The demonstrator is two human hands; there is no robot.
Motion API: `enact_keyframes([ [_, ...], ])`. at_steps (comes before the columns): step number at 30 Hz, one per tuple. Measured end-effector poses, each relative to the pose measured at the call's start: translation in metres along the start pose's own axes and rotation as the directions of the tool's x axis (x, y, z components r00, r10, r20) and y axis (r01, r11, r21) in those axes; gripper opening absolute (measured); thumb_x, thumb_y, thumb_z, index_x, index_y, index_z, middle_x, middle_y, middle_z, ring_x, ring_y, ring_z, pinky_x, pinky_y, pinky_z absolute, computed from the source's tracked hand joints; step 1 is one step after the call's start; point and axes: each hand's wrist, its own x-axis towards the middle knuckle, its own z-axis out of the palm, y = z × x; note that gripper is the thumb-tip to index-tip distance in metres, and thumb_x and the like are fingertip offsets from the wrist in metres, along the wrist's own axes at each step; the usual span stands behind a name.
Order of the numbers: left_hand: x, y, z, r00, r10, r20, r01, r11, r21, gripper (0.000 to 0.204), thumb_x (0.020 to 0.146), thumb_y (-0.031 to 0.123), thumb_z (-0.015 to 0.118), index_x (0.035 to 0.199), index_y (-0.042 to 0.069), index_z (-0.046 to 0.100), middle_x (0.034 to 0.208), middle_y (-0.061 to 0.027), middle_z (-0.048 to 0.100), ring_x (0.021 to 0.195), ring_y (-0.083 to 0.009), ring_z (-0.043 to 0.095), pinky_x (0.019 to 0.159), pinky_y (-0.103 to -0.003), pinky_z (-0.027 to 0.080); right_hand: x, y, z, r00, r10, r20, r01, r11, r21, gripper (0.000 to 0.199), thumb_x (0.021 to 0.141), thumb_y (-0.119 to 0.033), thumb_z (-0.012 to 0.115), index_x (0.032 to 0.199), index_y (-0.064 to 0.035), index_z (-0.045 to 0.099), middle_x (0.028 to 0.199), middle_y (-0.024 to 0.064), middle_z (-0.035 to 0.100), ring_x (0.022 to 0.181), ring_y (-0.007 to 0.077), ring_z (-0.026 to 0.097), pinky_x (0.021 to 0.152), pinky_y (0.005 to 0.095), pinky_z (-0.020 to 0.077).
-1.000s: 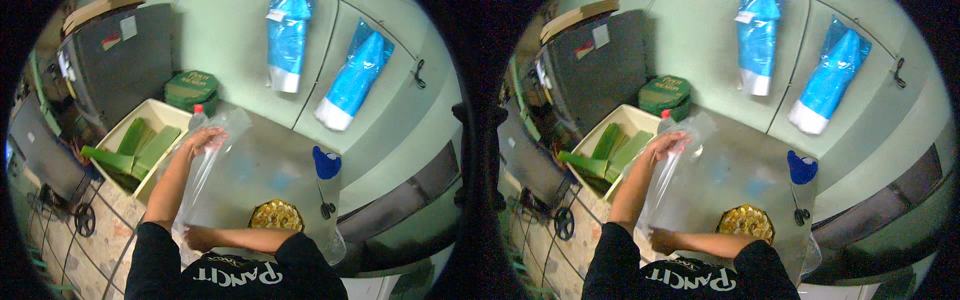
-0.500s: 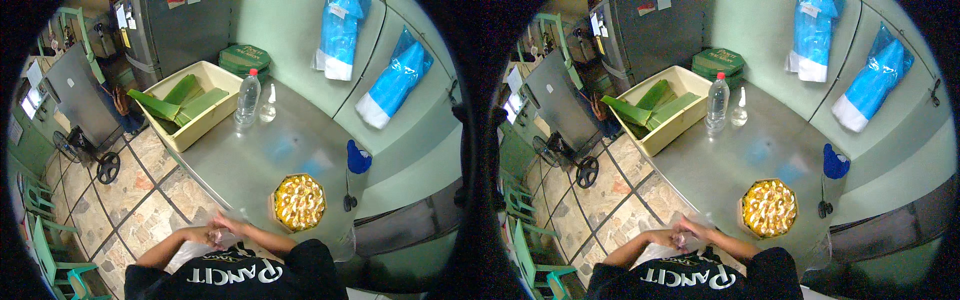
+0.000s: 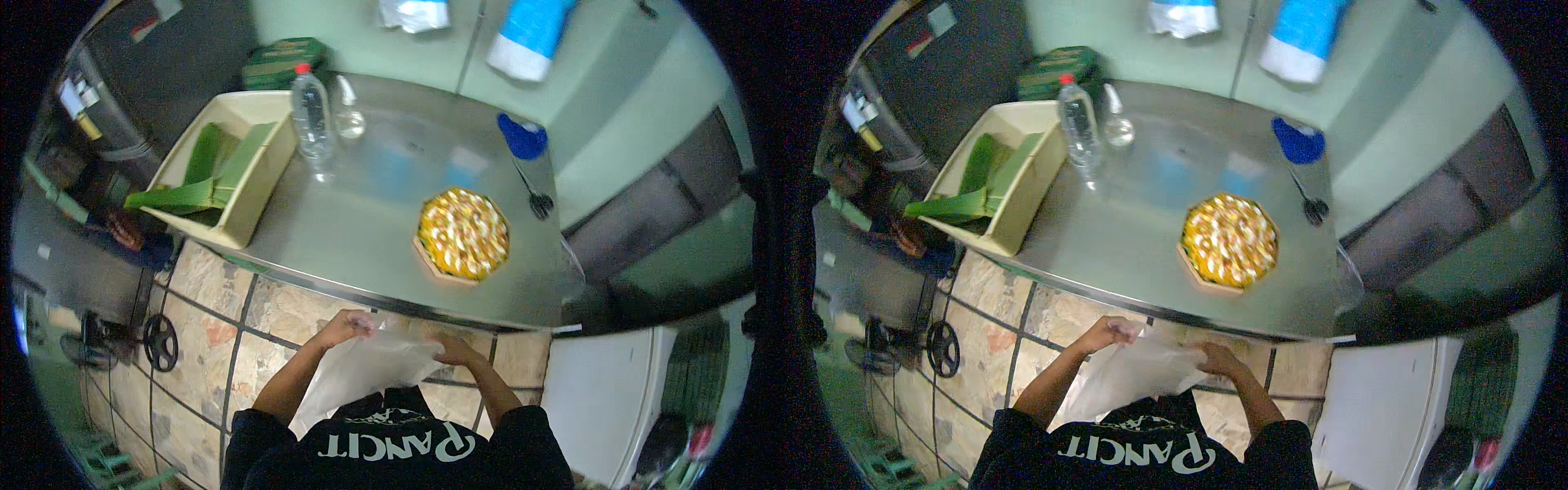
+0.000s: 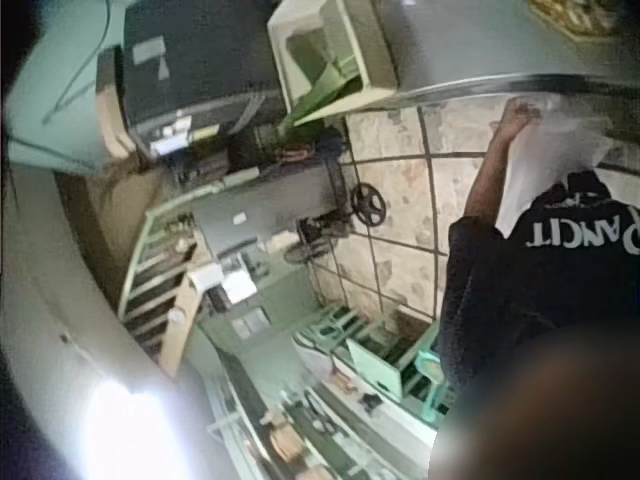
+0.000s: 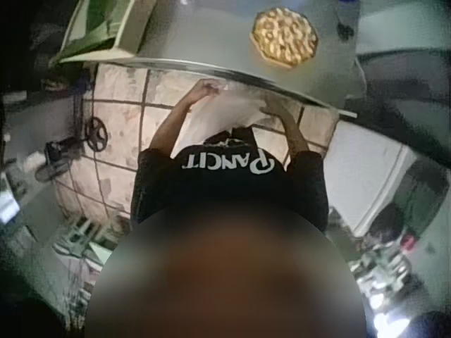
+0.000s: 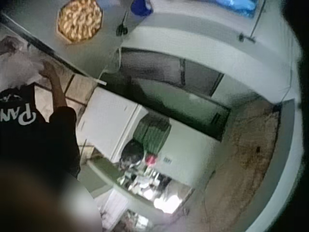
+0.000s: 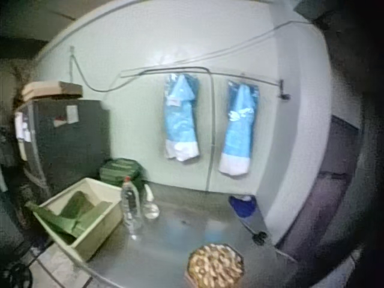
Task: The person assembles a dish by layering noodles and sauce in a round container, then wraps it in plastic film and a branded cardboard cover. They secure the package with plastic ties and place it on a service counter.
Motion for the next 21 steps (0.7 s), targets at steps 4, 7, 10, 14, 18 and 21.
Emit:
enact_keyframes([
  [4, 0.035, -0.003, 0.008, 0.99, 0.04, 0.133, -0.052, 0.995, 0.087, 0.012, 0.08, -0.005, 0.064, 0.088, 0.003, 0.06, 0.083, -0.0054, 0.065, 0.084, -0.0189, 0.066, 0.072, -0.031, 0.054, 0.018, -0.035, 0.004, 0.999, 0.012, -0.031, -0.012, 1.0, -0.005, 0.053, 0.086, -0.049, 0.057, 0.123, -0.0124, 0.057, 0.126, 0.0123, 0.056, 0.116, 0.0307, 0.053, 0.105, 0.0562, 0.0253],
  [7, 0.04, -0.004, -0.015, 0.996, 0.003, 0.091, -0.006, 0.999, 0.037, 0.011, 0.079, 0.007, 0.071, 0.086, 0.006, 0.062, 0.079, -0.0021, 0.063, 0.072, -0.0124, 0.059, 0.07, -0.029, 0.049, 0.02, -0.02, 0.002, 0.975, 0.157, -0.156, -0.152, 0.987, 0.047, 0.04, 0.083, -0.046, 0.062, 0.103, -0.0117, 0.068, 0.105, 0.0109, 0.067, 0.102, 0.0309, 0.06, 0.1, 0.0533, 0.033],
  [10, 0.036, -0.005, -0.049, 0.991, 0.092, 0.101, -0.086, 0.994, -0.065, 0.014, 0.08, 0.01, 0.07, 0.09, 0.003, 0.063, 0.087, -0.0083, 0.067, 0.079, -0.0174, 0.063, 0.073, -0.031, 0.052, 0.007, 0.022, -0.009, 0.954, 0.274, -0.119, -0.25, 0.95, 0.187, 0.035, 0.081, -0.043, 0.064, 0.099, -0.0129, 0.068, 0.098, 0.0096, 0.069, 0.093, 0.0305, 0.064, 0.091, 0.0473, 0.0425],
  [14, 0.038, -0.01, -0.072, 0.996, -0.058, -0.064, 0.054, 0.997, -0.06, 0.024, 0.083, 0.014, 0.07, 0.1, -0.002, 0.063, 0.092, -0.0135, 0.068, 0.083, -0.0213, 0.065, 0.074, -0.033, 0.053, -0.008, 0.053, -0.021, 0.903, 0.251, -0.349, -0.288, 0.956, -0.059, 0.028, 0.08, -0.035, 0.066, 0.095, -0.0121, 0.066, 0.09, 0.0096, 0.069, 0.084, 0.0308, 0.065, 0.077, 0.0415, 0.0496],
  [18, 0.049, -0.007, -0.076, 0.991, -0.06, -0.121, 0.061, 0.998, 0.004, 0.034, 0.087, 0.027, 0.066, 0.105, -0.003, 0.064, 0.09, -0.0114, 0.068, 0.08, -0.0174, 0.065, 0.073, -0.031, 0.053, -0.015, 0.05, -0.04, 0.818, 0.334, -0.469, -0.341, 0.937, 0.073, 0.016, 0.082, -0.023, 0.065, 0.086, -0.0082, 0.06, 0.086, 0.0143, 0.067, 0.081, 0.0339, 0.065, 0.07, 0.0446, 0.0507],
  [21, 0.054, -0.001, -0.078, 0.989, 0.129, -0.067, -0.111, 0.969, 0.22, 0.034, 0.089, 0.03, 0.062, 0.105, 0.0, 0.065, 0.094, -0.0119, 0.069, 0.082, -0.0171, 0.064, 0.075, -0.031, 0.053, -0.026, 0.045, -0.061, 0.772, 0.394, -0.499, -0.367, 0.917, 0.156, 0.012, 0.083, -0.017, 0.061, 0.092, -0.0094, 0.062, 0.086, 0.0156, 0.067, 0.081, 0.036, 0.064, 0.071, 0.0457, 0.0505],
])
